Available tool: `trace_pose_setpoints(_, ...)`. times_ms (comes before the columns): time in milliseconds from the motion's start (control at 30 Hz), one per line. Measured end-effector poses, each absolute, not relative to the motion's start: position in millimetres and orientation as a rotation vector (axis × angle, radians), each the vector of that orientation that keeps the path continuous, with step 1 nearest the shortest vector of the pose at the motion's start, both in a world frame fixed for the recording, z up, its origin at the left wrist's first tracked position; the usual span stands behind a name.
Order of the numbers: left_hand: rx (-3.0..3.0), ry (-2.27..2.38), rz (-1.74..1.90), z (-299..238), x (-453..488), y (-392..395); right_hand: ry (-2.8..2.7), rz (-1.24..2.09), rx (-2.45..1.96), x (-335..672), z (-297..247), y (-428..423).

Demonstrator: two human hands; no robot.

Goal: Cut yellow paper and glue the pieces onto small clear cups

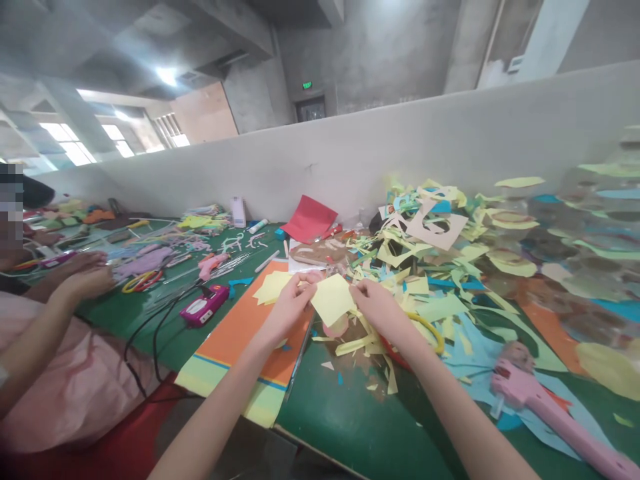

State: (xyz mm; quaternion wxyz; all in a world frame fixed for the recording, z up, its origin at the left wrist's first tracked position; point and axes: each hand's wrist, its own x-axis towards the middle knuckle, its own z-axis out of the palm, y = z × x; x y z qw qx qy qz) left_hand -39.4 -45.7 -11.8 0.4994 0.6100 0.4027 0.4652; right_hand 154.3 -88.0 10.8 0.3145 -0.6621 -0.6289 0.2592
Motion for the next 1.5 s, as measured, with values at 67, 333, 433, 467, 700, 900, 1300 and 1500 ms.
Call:
trace_pose_setpoints(67, 1.494, 0.99, 1.129, -12.6, -40.6, -46.6, -1.665, 0.659, -1.726, 153.1, 4.8, -86.2)
trace_pose_setpoints(333, 1.523, 1.023, 1.115, -12.8, -42.8, -51.0, -1.695, 0.445, -1.77, 148.7, -8.9, -85.3)
trace_pose_setpoints(433, 1.548, 1.076, 1.095, -12.0, -43.9, -53.8, -1.7, 0.24, -1.749, 143.7, -1.7, -91.8)
trace_pose_setpoints(467, 1.564, 1.107, 1.092, -11.3, -44.5, -55.0, -1.717, 0.136, -1.696, 141.2, 1.0, -94.1)
trace_pose_setpoints(700, 1.652, 1.264, 1.166, -9.8, -48.1, -57.8, -2.134, -0.47, -1.235, 114.8, -7.0, -105.9)
trace_pose_setpoints(900, 1.633, 1.286, 1.181, -14.5, -49.7, -53.6, -2.219, -0.48, -1.298, 105.0, -20.0, -110.3)
trace_pose_setpoints(1300, 1.636, 1.328, 1.207, -11.1, -50.8, -55.7, -2.243, -0.329, -1.311, 111.8, -19.4, -108.1)
trace_pose_setpoints(1500, 1.719, 1.39, 1.237, -10.5, -51.5, -55.6, -2.237, -0.408, -1.299, 110.2, -22.6, -109.7)
